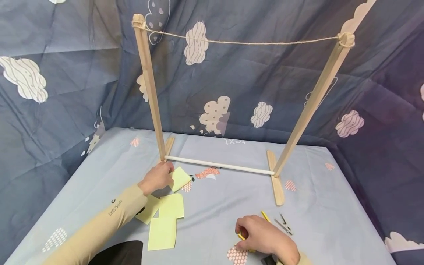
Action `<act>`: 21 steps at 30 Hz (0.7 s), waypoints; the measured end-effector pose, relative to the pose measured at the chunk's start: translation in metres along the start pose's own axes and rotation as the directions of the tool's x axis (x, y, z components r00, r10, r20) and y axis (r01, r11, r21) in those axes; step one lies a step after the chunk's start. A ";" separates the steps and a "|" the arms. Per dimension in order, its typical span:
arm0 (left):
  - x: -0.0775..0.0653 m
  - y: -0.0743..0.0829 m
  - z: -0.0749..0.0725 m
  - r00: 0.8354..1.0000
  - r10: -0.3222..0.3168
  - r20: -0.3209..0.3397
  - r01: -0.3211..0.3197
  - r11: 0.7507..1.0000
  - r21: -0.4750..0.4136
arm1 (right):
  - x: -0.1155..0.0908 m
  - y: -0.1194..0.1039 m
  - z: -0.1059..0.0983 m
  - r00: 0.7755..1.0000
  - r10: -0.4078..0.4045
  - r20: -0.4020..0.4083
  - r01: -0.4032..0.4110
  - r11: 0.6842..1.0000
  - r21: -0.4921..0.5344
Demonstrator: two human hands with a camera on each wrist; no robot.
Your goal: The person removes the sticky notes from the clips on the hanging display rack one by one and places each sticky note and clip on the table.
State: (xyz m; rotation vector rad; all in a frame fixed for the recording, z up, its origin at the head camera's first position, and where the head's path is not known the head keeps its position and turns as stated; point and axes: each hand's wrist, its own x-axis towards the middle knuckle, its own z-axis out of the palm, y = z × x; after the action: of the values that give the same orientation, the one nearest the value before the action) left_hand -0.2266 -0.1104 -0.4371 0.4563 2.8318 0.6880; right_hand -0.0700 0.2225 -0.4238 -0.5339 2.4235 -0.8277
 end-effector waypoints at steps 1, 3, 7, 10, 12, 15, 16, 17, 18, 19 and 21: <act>0.000 0.000 0.000 1.000 -0.001 0.000 0.001 1.000 0.001 | 0.000 0.000 0.000 1.000 0.005 -0.003 -0.005 1.000 0.002; -0.001 0.001 0.002 1.000 0.001 -0.001 -0.001 1.000 0.005 | -0.001 0.001 -0.001 1.000 0.008 -0.020 -0.008 1.000 0.003; -0.004 0.000 0.005 1.000 0.017 -0.001 -0.017 1.000 0.024 | -0.006 0.003 -0.002 0.997 0.024 -0.071 -0.024 1.000 0.010; -0.006 -0.001 0.007 0.999 0.036 -0.006 -0.035 0.999 0.042 | -0.010 0.007 -0.004 0.990 0.010 -0.144 -0.012 1.000 -0.012; -0.007 -0.001 0.008 0.999 0.044 -0.012 -0.043 0.998 0.050 | -0.014 0.009 -0.006 0.979 0.004 -0.204 -0.012 0.999 -0.039; -0.006 -0.003 0.007 0.998 0.059 -0.014 -0.059 0.998 0.035 | -0.022 0.014 -0.013 0.957 0.008 -0.289 -0.035 0.995 -0.089; -0.006 -0.003 0.006 0.997 0.072 -0.010 -0.071 0.997 0.029 | -0.025 0.016 -0.017 0.949 0.016 -0.314 -0.051 0.993 -0.105; -0.006 -0.004 0.006 0.997 0.082 -0.005 -0.082 0.996 0.021 | -0.029 0.017 -0.021 0.940 0.021 -0.341 -0.067 0.990 -0.123; -0.006 -0.005 0.004 0.995 0.096 -0.006 -0.096 0.995 0.012 | -0.033 0.018 -0.026 0.931 0.031 -0.365 -0.088 0.986 -0.140; -0.006 -0.006 0.003 0.993 0.116 -0.015 -0.116 0.993 0.014 | -0.036 0.020 -0.031 0.920 0.033 -0.392 -0.104 0.981 -0.162; -0.007 -0.009 -0.002 0.986 0.163 -0.047 -0.162 0.986 0.032 | -0.044 0.021 -0.042 0.895 0.028 -0.446 -0.134 0.969 -0.209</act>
State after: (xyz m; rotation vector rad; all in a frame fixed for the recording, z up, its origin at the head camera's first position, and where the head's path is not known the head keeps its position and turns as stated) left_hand -0.2228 -0.1215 -0.4389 0.6905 2.8767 0.6985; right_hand -0.0637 0.2791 -0.3941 -0.3514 2.9654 -0.6852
